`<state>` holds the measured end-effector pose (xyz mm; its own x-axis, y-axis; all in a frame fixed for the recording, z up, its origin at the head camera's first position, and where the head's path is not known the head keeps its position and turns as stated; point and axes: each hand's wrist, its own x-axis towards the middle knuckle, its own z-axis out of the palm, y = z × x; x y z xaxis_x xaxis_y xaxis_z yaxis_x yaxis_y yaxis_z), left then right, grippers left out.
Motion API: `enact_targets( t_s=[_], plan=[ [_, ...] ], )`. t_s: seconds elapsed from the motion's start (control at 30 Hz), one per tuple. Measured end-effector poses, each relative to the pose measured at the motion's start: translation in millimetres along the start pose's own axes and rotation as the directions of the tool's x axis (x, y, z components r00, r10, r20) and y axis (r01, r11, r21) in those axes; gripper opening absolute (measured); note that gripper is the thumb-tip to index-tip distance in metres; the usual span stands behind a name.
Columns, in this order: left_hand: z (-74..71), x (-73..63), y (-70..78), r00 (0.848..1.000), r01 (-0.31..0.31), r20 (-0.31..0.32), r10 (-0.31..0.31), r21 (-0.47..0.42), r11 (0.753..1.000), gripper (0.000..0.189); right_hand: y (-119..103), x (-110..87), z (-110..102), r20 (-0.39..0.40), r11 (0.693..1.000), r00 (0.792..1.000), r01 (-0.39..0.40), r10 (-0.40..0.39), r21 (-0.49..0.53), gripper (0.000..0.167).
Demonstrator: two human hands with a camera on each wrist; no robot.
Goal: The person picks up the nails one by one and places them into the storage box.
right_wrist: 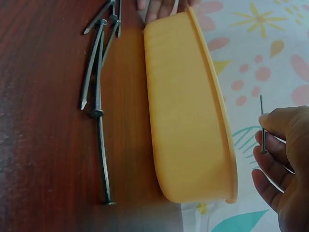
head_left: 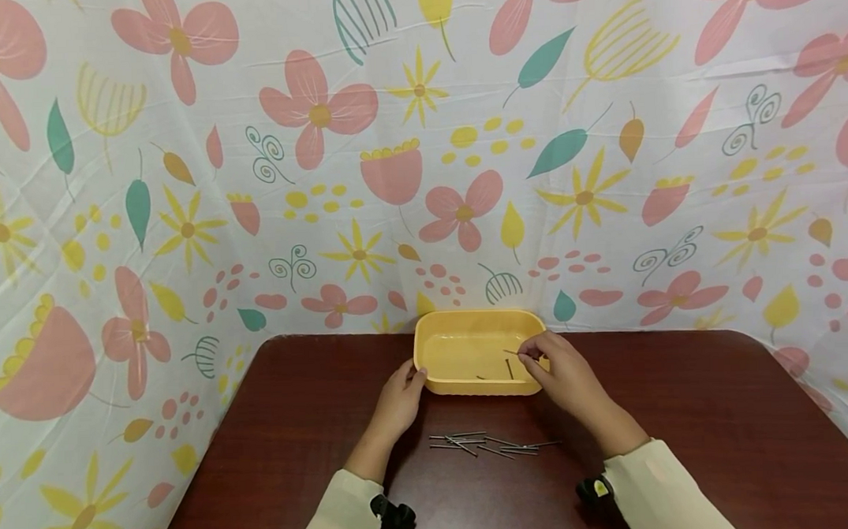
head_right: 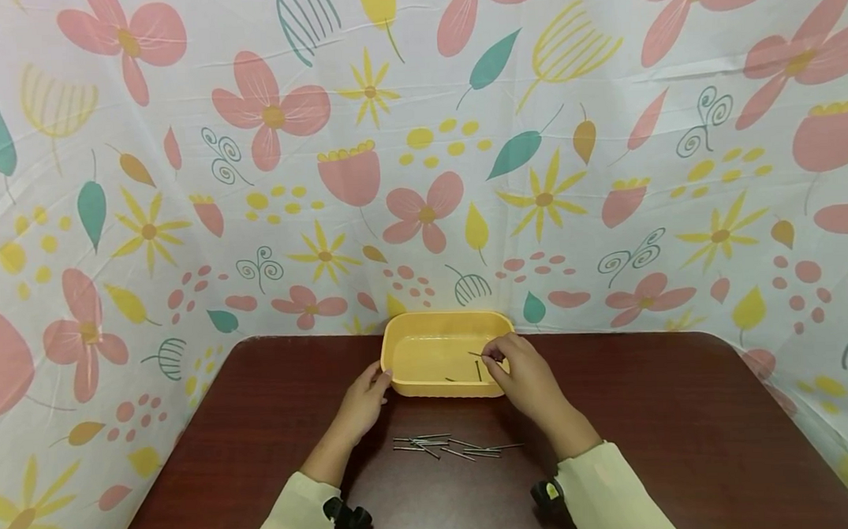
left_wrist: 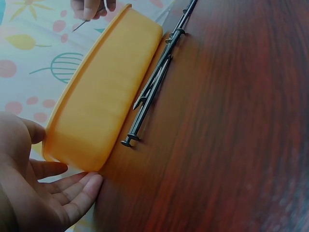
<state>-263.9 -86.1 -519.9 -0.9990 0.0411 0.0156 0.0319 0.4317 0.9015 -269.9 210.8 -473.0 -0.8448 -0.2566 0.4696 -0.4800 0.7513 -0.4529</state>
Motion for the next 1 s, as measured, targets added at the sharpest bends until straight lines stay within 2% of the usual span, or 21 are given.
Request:
enact_targets(
  t_s=[0.73,1.0],
  plan=[
    [-0.2,-1.4,-0.5,1.0,0.004,0.009,-0.003,-0.012,1.0,0.062,2.9,20.1,6.6,0.047,0.998,0.997,-0.062,0.061,0.022,0.008],
    [2.1,1.0,-4.7,1.0,-0.01,-0.008,0.01,0.02,1.0,0.06,1.2,21.9,5.0,0.086,0.995,0.993,-0.09,0.085,0.049,0.068]
  ],
)
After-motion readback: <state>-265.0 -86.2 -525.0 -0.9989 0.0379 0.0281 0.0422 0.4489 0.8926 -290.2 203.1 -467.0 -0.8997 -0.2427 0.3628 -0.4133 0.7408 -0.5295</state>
